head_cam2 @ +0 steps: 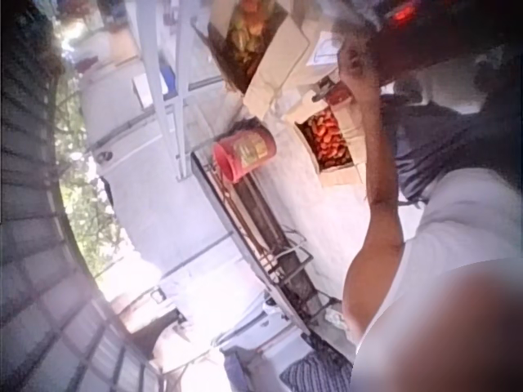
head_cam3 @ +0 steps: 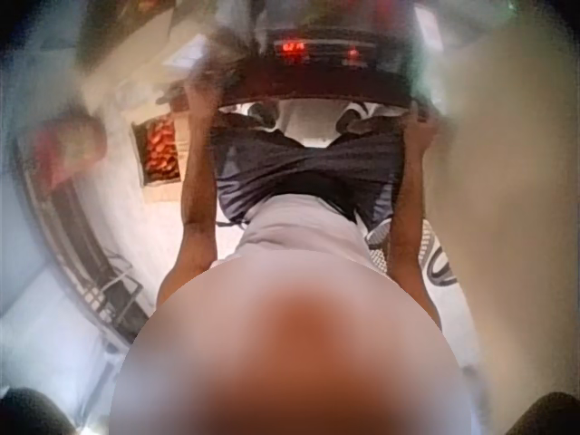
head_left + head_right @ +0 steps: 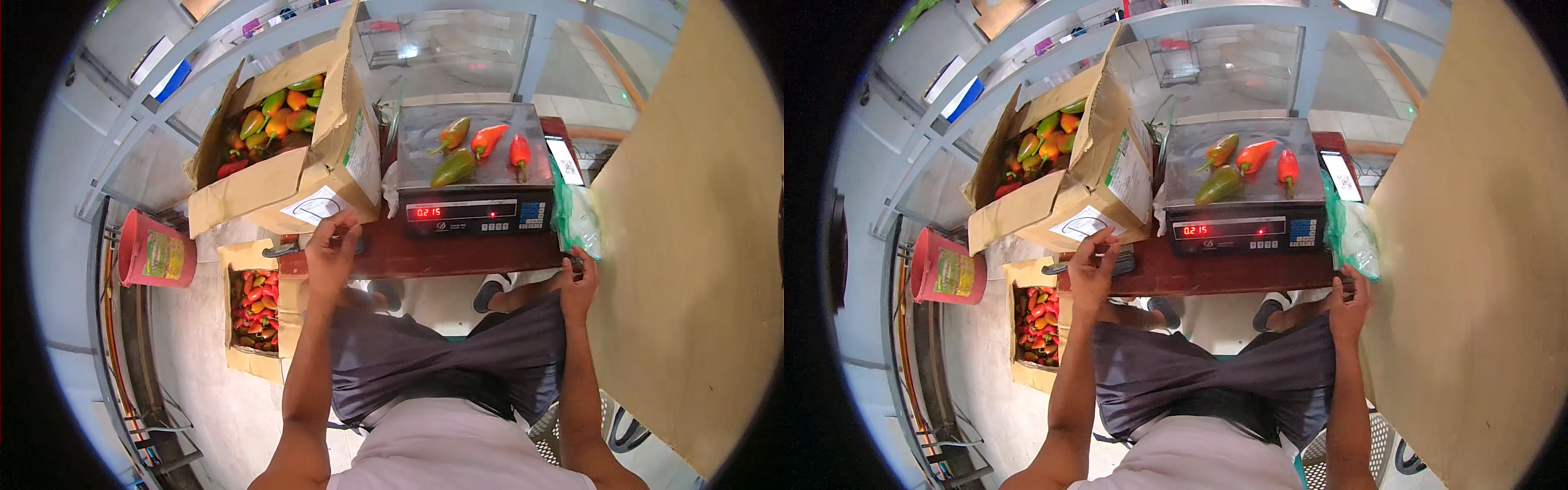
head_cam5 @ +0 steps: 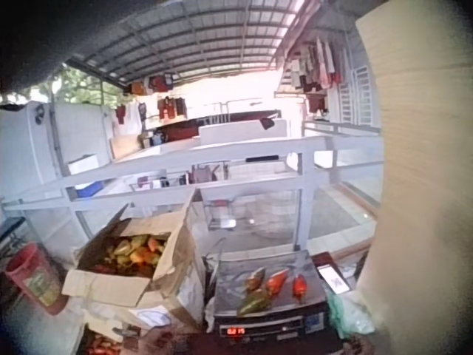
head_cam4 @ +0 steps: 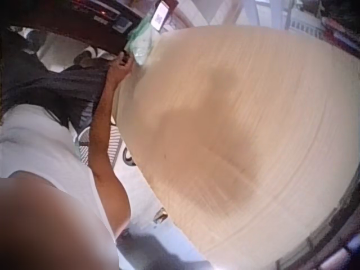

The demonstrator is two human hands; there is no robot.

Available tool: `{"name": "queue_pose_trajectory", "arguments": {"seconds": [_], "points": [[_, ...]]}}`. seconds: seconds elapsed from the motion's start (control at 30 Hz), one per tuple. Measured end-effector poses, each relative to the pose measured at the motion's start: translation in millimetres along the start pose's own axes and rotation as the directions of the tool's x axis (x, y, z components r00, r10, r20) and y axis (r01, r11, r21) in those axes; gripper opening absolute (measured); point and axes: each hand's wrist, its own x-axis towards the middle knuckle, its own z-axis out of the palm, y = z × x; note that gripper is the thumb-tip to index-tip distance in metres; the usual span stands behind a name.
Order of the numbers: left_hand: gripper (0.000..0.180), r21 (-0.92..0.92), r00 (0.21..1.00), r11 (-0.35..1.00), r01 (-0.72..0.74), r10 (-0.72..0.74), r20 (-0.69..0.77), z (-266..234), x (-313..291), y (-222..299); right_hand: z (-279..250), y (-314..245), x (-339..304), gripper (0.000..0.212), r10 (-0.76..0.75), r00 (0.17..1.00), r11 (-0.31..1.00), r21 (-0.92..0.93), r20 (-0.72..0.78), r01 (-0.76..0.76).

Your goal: The person opens plastic bags by hand, inputs numbers on an electronic scale, and takes peppers from a cardboard box to weigh them on the scale and place them into the bags.

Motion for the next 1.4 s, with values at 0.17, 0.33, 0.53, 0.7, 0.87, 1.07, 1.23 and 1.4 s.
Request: {"name": "queue_pose_trajectory", "arguments": {"seconds": [0.17, 0.33, 0.53, 0.7, 0.87, 1.07, 1.23, 1.4], "points": [[0.032, 0.12, 0.996, 0.991, -0.056, 0.047, 0.077, 30.3, 5.4, -7.8, -4.2, 10.9, 3.4, 0.033, 0.079, 0.997, 0.997, -0.013, 0.014, -0.079], [0.053, 0.361, 0.933, 0.871, -0.334, 0.252, 0.256, 124.1, 57.7, 17.9, -1.9, 7.6, 6.6, 0.033, -0.006, 1.0, 0.999, -0.054, 0.016, 0.007], [0.068, 0.607, 0.907, 0.688, -0.397, 0.193, 0.374, 177.1, 89.9, 14.8, 1.7, 0.5, -4.2, 0.033, 0.105, 0.991, 0.994, 0.033, 0.079, -0.108], [0.058, 0.113, 0.861, 0.911, -0.396, 0.326, 0.39, 117.3, 50.2, 102.1, -13.8, 11.8, -3.9, 0.033, 0.069, 0.997, 0.998, 0.0, 0.022, -0.069], [0.055, 0.303, 0.798, 0.744, -0.595, 0.593, 0.112, -45.6, 81.1, 193.0, 3.1, -5.2, -0.7, 0.034, 0.069, 0.997, 0.996, 0.047, 0.046, -0.071], [0.04, 0.316, 0.895, 0.85, -0.422, 0.447, -0.009, -172.7, 169.7, 163.1, 95.5, -141.1, 9.8, 0.038, -0.274, 0.939, 0.858, 0.495, 0.208, 0.141], [0.027, 0.13, 0.861, 0.984, -0.117, 0.166, -0.481, -338.3, 184.6, -0.5, 177.5, -226.1, 53.1, 0.043, -0.38, 0.869, 0.815, 0.558, 0.316, 0.153], [0.036, -0.12, 0.827, 0.92, 0.373, -0.389, -0.407, -397.7, 106.8, -205.1, 266.7, -290.1, 64.5, 0.048, -0.477, 0.789, 0.65, 0.76, 0.386, 0.021]]}}
